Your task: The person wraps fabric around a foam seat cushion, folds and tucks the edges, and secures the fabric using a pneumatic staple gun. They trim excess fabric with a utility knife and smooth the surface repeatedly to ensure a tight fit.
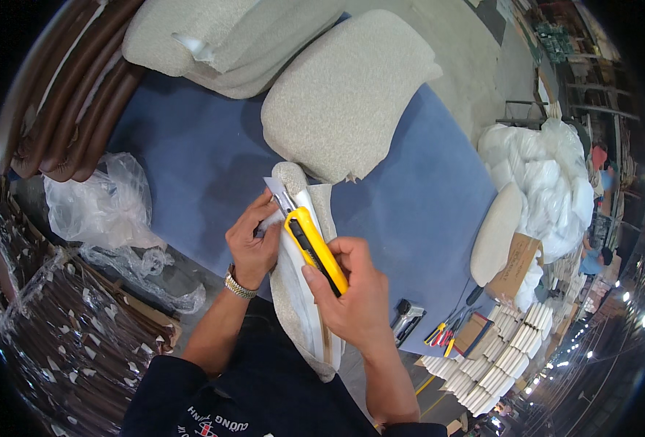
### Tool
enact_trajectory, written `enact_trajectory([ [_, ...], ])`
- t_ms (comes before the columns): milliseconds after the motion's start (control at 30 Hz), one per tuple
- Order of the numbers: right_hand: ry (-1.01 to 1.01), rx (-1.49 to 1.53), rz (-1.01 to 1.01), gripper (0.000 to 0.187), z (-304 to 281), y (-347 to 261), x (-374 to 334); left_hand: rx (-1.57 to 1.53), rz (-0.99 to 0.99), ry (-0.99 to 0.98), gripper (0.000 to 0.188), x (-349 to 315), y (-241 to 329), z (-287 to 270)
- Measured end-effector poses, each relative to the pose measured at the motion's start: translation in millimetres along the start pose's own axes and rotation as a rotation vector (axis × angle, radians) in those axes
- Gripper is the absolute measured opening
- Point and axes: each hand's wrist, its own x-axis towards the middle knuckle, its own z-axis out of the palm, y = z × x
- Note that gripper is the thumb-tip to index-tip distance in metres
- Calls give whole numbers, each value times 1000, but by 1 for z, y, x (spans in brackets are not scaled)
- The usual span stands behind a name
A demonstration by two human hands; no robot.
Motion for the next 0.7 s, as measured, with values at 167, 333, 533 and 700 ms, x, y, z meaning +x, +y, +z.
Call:
enact_trajectory([
  [167,116,-315,-372,59,12,4,6,-37,36,29,41,0,-4,4],
  [333,60,-357,-265,57,14,-1,3,-28,49,33,41,-1,-6,4],
  [533,44,-379,-236,58,9,-1,5,-47,20,26,40,-2,-4,4],
  [700,84,-333,-369,57,6,12,12,-54,12,21,39,-3,-6,4],
])
